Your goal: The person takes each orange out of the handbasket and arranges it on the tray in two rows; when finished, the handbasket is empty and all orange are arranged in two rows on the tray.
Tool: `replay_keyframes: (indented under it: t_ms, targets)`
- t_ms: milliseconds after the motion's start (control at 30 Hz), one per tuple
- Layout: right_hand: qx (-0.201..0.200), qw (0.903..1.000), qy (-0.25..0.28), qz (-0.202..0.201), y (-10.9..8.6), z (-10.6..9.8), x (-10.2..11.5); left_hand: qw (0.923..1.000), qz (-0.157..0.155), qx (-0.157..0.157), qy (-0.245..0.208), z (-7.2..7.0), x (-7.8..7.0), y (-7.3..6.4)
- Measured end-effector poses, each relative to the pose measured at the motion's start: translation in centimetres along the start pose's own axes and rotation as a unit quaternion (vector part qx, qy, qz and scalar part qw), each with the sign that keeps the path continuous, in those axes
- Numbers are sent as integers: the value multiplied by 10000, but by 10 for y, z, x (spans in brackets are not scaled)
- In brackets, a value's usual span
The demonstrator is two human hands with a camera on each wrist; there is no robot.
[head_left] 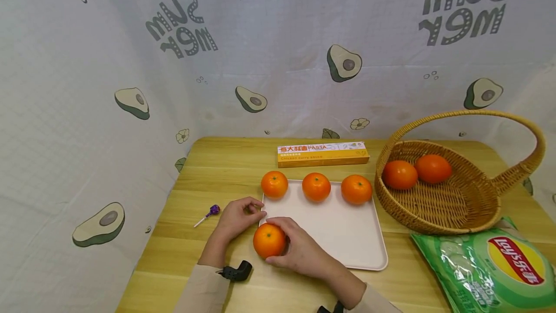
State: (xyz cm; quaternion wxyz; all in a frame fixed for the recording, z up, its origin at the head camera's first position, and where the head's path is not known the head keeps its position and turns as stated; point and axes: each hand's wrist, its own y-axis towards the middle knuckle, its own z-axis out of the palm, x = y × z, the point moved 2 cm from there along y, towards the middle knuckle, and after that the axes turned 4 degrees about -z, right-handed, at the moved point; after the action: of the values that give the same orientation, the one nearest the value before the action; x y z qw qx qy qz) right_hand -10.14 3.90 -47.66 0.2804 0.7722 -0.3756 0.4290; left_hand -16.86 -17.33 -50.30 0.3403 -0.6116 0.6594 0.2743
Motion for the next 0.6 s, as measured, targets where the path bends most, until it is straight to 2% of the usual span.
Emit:
replay_keyframes:
  t_ms: [300, 600]
  targets:
    - [-39, 9996, 259, 67, -6, -13, 0, 10000, 8, -6, 6, 0, 0, 0]
    - [-261, 9995, -149, 72, -24, -33, -2, 10000, -14, -22, 22, 1, 0, 0]
